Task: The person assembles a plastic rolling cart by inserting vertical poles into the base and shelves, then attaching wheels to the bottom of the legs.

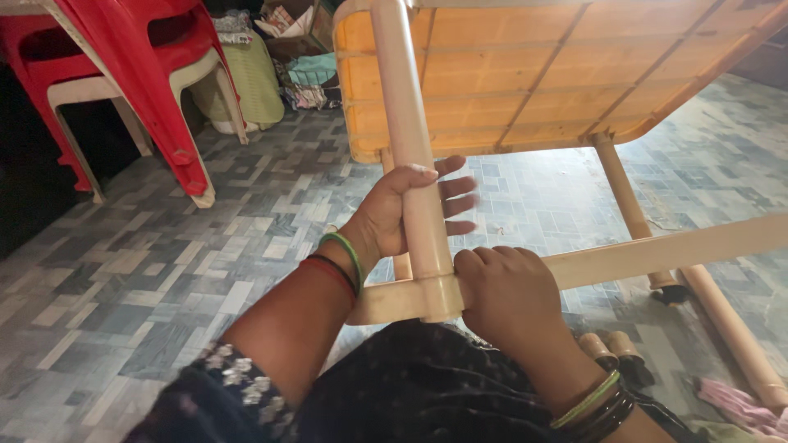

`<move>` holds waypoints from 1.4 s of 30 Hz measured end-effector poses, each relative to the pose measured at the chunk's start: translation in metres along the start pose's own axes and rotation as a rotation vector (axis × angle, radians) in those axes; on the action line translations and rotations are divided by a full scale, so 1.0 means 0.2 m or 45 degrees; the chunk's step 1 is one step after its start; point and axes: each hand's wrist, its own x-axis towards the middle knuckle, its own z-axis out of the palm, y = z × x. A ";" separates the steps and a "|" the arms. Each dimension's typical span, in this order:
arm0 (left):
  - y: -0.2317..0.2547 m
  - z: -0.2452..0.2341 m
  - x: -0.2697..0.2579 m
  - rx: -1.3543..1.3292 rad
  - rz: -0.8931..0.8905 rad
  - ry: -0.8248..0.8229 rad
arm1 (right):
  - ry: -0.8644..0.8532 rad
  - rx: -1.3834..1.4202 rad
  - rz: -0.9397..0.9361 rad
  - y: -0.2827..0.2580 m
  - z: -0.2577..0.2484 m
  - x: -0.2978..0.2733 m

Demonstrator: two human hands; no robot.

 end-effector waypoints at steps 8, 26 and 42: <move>-0.07 0.00 0.01 0.096 0.161 0.212 | -0.047 -0.007 0.018 -0.01 -0.01 -0.02; -0.01 0.02 -0.05 0.374 0.174 0.224 | 0.018 -0.015 0.036 -0.04 0.02 -0.06; -0.11 0.07 -0.06 0.120 0.152 0.310 | 0.036 -0.006 0.004 -0.05 0.00 -0.12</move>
